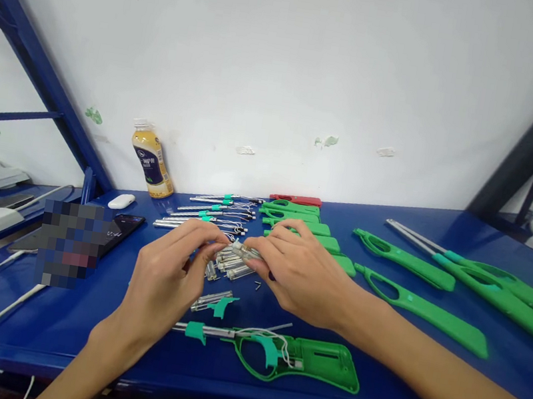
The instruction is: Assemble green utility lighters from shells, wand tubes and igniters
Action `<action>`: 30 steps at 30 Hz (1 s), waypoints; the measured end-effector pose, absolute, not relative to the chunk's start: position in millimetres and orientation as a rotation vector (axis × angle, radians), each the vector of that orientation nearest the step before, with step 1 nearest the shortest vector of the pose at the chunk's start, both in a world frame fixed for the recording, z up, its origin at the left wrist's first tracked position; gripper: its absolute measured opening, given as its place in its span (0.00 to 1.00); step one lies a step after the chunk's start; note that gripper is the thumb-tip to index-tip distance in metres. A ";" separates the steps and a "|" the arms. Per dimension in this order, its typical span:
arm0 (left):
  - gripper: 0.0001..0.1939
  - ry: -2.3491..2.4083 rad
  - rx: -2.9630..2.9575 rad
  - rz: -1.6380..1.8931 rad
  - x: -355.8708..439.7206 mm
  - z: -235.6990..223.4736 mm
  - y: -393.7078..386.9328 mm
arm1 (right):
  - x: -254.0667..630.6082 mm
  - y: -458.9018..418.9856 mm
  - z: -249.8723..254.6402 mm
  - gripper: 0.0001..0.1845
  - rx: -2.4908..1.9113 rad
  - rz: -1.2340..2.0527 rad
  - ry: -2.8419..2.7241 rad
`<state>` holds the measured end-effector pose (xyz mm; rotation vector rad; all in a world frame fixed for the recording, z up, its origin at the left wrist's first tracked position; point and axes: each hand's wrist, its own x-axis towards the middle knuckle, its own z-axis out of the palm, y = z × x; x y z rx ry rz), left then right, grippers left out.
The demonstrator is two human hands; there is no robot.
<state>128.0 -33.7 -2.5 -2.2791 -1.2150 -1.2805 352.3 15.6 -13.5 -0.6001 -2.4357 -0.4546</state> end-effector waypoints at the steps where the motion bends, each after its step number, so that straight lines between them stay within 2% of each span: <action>1: 0.08 -1.215 -2.270 -1.275 127.9 -2.6 -34.1 | 352.0 15.7 -13.8 0.19 -0.595 -0.456 -2.432; 30: 0.09 -1.293 -1.987 -1.345 136.4 -5.3 -41.1 | 326.9 1.8 -19.3 0.26 -0.501 -0.444 -2.309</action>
